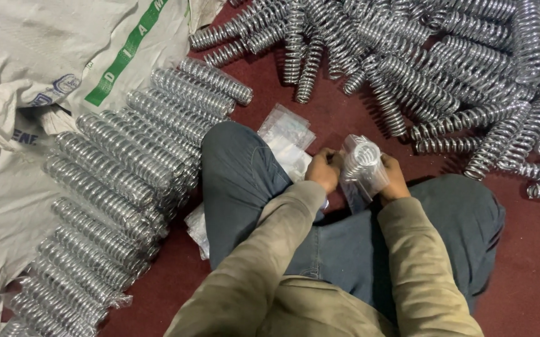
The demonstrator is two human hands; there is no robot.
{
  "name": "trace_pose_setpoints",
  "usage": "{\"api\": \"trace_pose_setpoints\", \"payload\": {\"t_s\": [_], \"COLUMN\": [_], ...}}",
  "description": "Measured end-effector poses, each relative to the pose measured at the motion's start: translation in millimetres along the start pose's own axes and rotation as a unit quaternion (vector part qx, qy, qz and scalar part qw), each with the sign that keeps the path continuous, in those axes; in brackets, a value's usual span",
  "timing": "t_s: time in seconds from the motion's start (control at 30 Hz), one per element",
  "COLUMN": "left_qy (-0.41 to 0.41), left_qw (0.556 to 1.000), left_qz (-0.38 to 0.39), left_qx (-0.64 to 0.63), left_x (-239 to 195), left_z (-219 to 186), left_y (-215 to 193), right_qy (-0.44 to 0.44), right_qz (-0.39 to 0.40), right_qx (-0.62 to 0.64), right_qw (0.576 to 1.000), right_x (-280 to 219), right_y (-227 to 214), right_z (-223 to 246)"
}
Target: The person packages metal springs by picking them up from a pile on the floor and placing them one at a time into plastic bags.
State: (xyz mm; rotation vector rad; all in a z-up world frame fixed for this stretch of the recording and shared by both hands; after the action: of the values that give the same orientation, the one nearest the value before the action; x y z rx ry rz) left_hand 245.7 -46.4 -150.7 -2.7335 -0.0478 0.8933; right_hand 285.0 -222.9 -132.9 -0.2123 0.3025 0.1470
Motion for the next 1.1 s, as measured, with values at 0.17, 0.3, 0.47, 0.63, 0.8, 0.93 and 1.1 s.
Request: {"api": "trace_pose_setpoints", "payload": {"t_s": [0.17, 0.3, 0.47, 0.63, 0.8, 0.93, 1.1], "left_qy": [0.016, 0.003, 0.042, 0.079, 0.107, 0.148, 0.144], "left_qw": [0.999, 1.0, 0.996, 0.988, 0.976, 0.968, 0.981], "left_qz": [0.001, -0.007, -0.001, 0.005, 0.013, 0.004, -0.004], "left_qx": [0.028, -0.014, -0.074, -0.133, -0.188, -0.201, -0.127], "left_x": [-17.1, -14.3, -34.6, -27.8, -5.6, -7.0, -5.8], "left_z": [-11.4, -3.0, -14.3, -6.1, 10.1, 8.9, 7.4], "left_y": [-5.8, -5.9, -10.8, -6.2, 10.4, 5.0, 5.1], "right_qy": [0.009, 0.003, -0.041, -0.163, -0.331, -0.418, -0.466], "right_qz": [-0.028, -0.046, -0.043, -0.047, -0.046, -0.069, -0.128], "right_qx": [0.008, -0.024, -0.066, -0.102, -0.113, -0.089, -0.106], "right_qw": [1.0, 0.999, 0.996, 0.98, 0.936, 0.901, 0.869], "right_x": [-13.5, -8.5, -23.3, -80.5, -120.8, -130.1, -134.6], "right_y": [-2.0, -12.7, -6.6, 16.9, 31.3, 31.3, 15.9], "right_z": [18.2, 5.6, 39.7, 133.5, 176.4, 184.4, 192.8]}}
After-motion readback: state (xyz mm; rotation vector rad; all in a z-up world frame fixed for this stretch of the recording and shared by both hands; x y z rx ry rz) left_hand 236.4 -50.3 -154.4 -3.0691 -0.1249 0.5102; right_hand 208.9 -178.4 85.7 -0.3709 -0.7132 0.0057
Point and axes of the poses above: each hand's wrist, its own x-axis towards the middle knuckle, its own y-axis out of the palm, z = x × y, the point moved 8 cm from there along x, towards the middle knuckle, and after that the axes turned 4 degrees about x, right-handed, at the moved point
